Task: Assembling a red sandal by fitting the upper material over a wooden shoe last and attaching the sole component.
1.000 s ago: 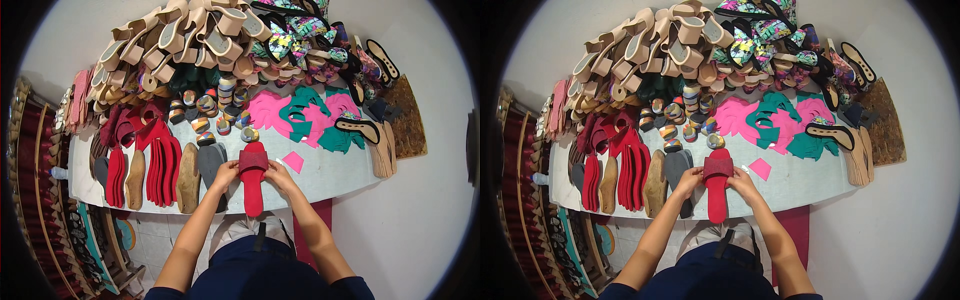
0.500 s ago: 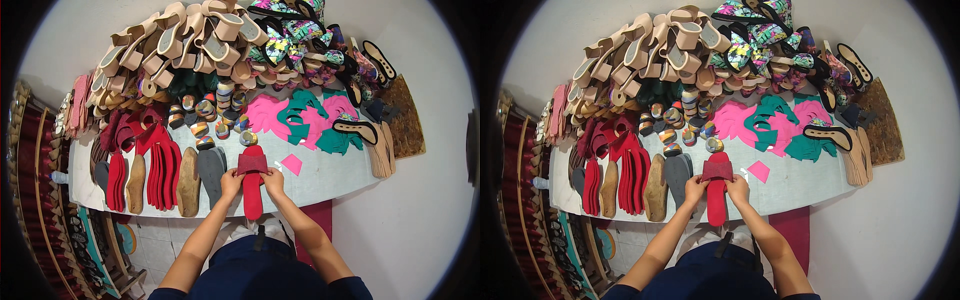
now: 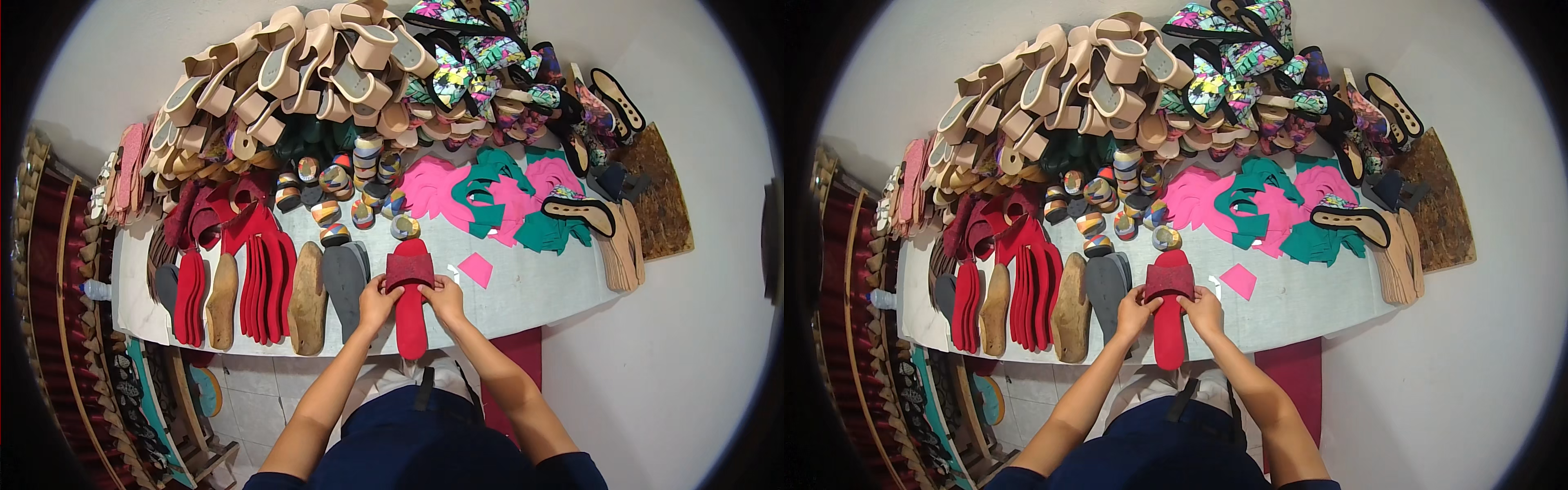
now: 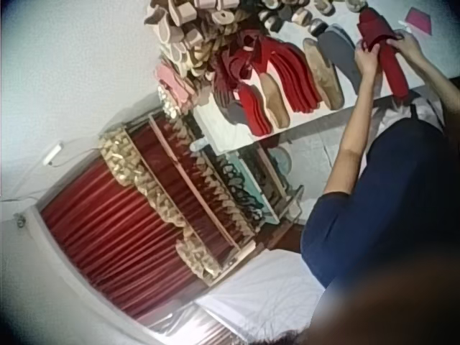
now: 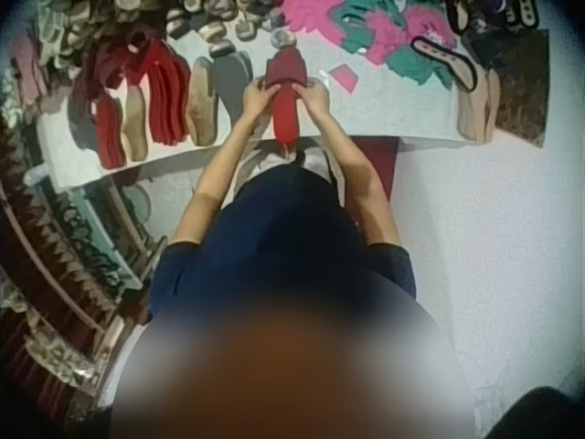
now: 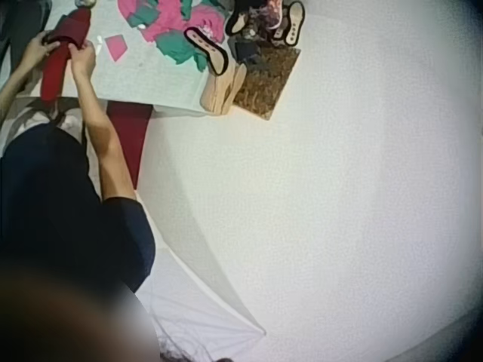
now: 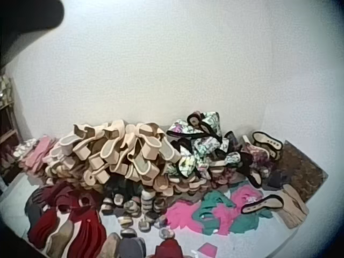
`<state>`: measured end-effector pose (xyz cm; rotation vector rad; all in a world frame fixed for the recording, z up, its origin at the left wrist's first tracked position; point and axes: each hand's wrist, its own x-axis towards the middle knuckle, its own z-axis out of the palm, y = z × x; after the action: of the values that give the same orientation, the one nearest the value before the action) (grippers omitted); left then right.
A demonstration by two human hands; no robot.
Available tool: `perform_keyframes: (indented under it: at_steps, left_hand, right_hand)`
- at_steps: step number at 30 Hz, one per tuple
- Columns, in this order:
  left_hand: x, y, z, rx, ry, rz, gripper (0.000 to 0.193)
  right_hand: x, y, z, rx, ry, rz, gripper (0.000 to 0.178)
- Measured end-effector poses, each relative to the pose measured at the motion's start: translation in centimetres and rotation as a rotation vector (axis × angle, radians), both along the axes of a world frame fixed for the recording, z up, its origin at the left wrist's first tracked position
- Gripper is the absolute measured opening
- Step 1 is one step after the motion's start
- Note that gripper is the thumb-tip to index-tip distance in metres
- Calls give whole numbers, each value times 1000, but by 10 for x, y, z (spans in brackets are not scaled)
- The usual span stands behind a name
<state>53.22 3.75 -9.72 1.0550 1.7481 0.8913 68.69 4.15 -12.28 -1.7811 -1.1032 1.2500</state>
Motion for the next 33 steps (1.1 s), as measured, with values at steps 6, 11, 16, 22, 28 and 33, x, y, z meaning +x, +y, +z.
perform_keyframes:
  at_steps: [6,11,16,22,28,33]
  left_hand:
    - [1,-3,14,-199,136,-106,33]
    - [-5,-9,-7,-242,-364,58,20]
    - [0,-6,-4,-252,-289,64,17]
    - [6,-9,15,-222,-71,60,21]
    - [-6,-20,1,-187,-92,-15,26]
    - [-7,-26,-5,-167,-270,-54,21]
  right_hand:
    - [-1,-15,5,-175,401,-128,28]
    - [-3,-8,28,-437,413,-155,19]
    - [-3,-4,27,-494,397,-146,22]
    - [-4,-4,24,-461,361,-182,24]
    - [4,-13,29,-422,388,-61,19]
    - [2,-15,24,-354,366,-69,17]
